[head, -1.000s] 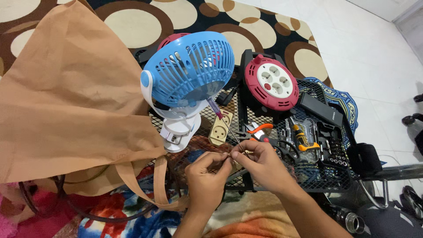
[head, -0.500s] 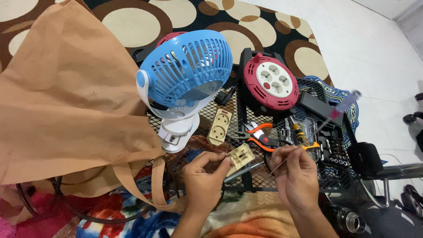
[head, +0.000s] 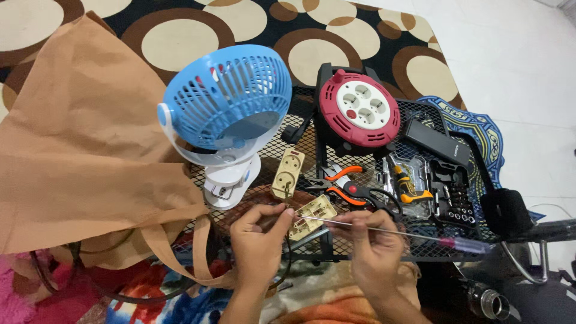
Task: The person disassembles a beige power strip on a table, using a screwdriver to unscrew and pry open its casing and pliers to handle internal components, working on the outlet housing throughout the clip.
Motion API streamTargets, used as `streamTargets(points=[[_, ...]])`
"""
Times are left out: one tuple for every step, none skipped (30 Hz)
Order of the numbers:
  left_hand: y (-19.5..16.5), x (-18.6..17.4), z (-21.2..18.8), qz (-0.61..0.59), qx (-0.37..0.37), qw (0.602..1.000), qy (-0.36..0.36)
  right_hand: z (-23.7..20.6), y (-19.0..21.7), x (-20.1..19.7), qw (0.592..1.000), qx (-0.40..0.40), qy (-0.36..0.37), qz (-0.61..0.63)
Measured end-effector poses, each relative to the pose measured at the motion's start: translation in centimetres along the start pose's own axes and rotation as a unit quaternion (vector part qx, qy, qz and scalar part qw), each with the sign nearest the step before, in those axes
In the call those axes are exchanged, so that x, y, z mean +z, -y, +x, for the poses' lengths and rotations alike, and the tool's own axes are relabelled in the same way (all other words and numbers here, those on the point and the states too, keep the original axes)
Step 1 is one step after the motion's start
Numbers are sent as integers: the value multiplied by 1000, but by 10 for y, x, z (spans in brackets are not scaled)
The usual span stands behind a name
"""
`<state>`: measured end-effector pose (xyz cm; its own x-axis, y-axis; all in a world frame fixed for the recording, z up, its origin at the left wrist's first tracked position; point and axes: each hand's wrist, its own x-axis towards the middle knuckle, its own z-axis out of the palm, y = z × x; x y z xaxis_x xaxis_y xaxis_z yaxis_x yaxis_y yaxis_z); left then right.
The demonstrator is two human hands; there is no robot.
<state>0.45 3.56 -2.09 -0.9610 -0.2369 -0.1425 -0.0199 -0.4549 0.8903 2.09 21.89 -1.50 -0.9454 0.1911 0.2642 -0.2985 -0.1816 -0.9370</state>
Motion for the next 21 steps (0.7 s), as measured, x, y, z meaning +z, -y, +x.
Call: streamTargets(points=[[1, -1, 1, -10, 1, 1000, 2, -1, -2, 3, 1000, 0, 4, 3], [1, -2, 1, -20, 2, 1000, 4, -2, -4, 5, 1000, -1, 7, 7], [1, -3, 1, -18, 2, 1000, 5, -3, -5, 7, 1000, -1, 12, 10], [2, -4, 1, -16, 2, 1000, 6, -3, -7, 10, 1000, 1, 8, 21], [2, -5, 1, -14, 3, 1000, 7, -3, -9, 13, 1000, 2, 4, 30], [2, -5, 1, -10, 3, 1000, 7, -2, -10, 15, 999, 4, 1, 40], [2, -6, 1, -6, 3, 1000, 6, -2, -10, 16, 999, 3, -2, 36], [2, -6, 1, -2, 3, 1000, 5, -1, -11, 17, 999, 2, -5, 32], [2, -6, 1, -9, 7, 1000, 7, -1, -11, 18, 1000, 1, -7, 28], [2, -6, 1, -17, 11, 1000, 9, -1, -11, 19, 1000, 3, -7, 26], [2, -6, 2, -25, 14, 1000, 11, -1, -11, 20, 1000, 5, -8, 24], [2, -6, 1, -26, 16, 999, 13, -1, -11, 21, 1000, 7, -8, 22], [2, -6, 1, -28, 19, 999, 14, -2, -11, 22, 1000, 0, -2, 22], [2, -6, 1, -29, 21, 999, 15, -2, -11, 22, 1000, -7, 4, 22], [2, -6, 1, -27, 15, 999, 11, -3, -10, 22, 1000, -14, 10, 23], [2, -6, 1, -24, 10, 1000, 7, -3, -10, 23, 999, -17, 11, 25], [1, -6, 1, -21, 4, 1000, 2, -4, -10, 23, 999, -19, 11, 27], [1, -5, 1, -16, 3, 1000, 1, -4, -10, 24, 999, -22, 12, 29], [1, -5, 1, -10, 2, 1000, 0, -5, -10, 24, 999, -25, 14, 23], [1, -5, 1, -4, 1, 1000, 0, -5, -10, 24, 999, -28, 17, 18], [0, -4, 1, -7, 3, 1000, 0, -6, -10, 24, 999, -31, 19, 12]])
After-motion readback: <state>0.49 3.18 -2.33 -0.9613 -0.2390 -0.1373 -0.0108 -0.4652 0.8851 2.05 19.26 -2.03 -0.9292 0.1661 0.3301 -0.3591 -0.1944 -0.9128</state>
